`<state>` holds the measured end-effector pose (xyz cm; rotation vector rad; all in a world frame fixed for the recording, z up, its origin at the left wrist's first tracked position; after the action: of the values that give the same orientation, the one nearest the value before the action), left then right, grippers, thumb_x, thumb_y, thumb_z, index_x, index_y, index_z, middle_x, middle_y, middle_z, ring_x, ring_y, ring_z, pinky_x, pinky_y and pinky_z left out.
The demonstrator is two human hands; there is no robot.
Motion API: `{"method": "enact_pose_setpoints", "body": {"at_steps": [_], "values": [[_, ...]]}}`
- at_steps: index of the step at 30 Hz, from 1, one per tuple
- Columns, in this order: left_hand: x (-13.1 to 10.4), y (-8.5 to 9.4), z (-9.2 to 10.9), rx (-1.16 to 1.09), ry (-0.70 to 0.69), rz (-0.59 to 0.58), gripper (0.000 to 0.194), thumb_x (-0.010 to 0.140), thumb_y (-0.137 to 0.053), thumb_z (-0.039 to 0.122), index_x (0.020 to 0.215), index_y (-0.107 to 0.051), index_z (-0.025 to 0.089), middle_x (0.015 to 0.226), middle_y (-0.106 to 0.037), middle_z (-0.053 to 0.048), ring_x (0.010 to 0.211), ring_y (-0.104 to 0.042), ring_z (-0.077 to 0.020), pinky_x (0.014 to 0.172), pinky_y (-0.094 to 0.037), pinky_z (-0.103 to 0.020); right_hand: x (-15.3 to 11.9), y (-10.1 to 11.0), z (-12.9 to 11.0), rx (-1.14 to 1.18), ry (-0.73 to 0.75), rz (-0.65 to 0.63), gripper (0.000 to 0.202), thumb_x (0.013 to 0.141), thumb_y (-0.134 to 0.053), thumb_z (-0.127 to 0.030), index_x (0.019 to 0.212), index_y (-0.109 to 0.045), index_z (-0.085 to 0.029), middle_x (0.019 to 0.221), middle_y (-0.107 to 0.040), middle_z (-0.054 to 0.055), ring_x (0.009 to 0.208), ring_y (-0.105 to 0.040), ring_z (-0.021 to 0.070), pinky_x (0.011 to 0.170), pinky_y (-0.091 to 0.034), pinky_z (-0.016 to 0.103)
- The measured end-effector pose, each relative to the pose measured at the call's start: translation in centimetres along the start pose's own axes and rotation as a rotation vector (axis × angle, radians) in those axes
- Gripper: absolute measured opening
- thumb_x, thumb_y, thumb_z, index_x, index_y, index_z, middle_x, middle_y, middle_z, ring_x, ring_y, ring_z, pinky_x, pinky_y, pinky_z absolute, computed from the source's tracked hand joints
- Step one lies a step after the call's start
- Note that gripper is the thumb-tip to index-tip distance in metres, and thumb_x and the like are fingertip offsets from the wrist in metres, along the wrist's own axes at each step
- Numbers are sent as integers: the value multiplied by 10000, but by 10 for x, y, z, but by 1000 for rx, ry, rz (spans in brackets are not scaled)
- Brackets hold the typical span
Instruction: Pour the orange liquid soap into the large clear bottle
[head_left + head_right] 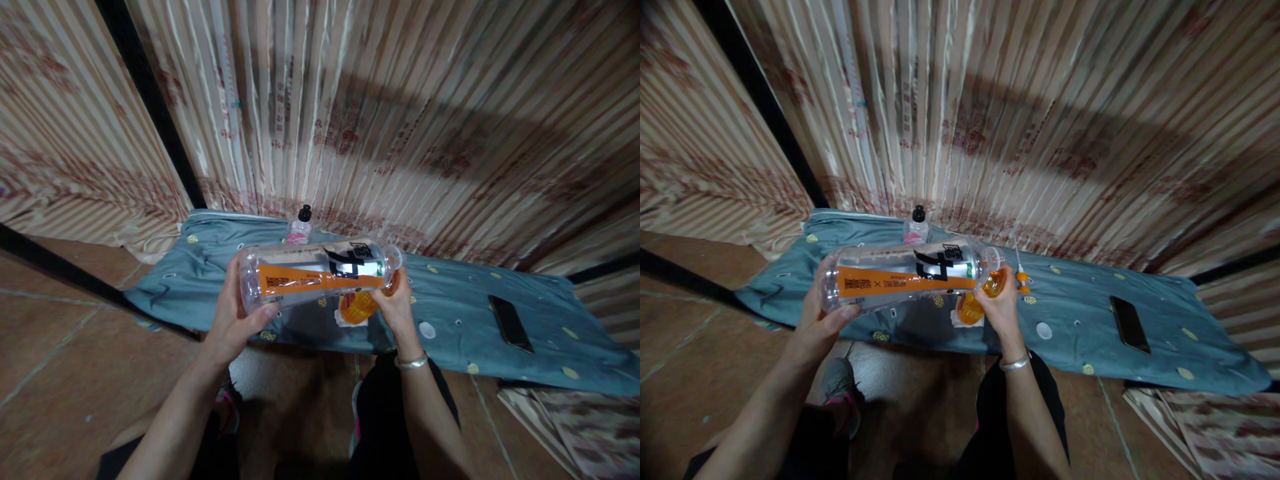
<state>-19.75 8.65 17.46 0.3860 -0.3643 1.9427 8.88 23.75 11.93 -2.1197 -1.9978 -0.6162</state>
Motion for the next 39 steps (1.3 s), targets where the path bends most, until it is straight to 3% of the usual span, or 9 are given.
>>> {"method": "enact_pose_setpoints", "body": {"at_steps": [16,30,39], "values": [[0,-2,-1,-31,-24,4,773,711,-870,484,1376,-573,223,1299,-698,-125,1226,-691,-373,1030,-597,-514,0,-1,-3,-12,3,-2,535,619,-858,-394,1064,-604,-240,964,-726,18,865,-684,234,837,-572,383],[0,0,-6,-8,-38,9,818,702,-865,550,1390,-572,217,1321,-684,-127,1253,-674,-392,1067,-577,-525,1,0,0,12,15,-12,520,635,-840,-389,1075,-604,-241,970,-724,21,874,-684,233,855,-575,391],[4,-1,-15,-31,-20,7,734,706,-842,524,1328,-599,219,1222,-724,-104,1141,-714,-361,992,-613,-509,3,0,2,24,-16,-1,547,607,-859,-391,1070,-619,-225,991,-745,38,895,-708,250,869,-584,415]]}}
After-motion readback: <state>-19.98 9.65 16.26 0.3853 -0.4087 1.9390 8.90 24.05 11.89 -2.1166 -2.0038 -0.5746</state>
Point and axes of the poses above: each hand's wrist, its own x-axis towards the middle knuckle, its own y-axis out of the back of the hand, z = x × y, the point moved 4 cm from there along x, towards the middle knuckle
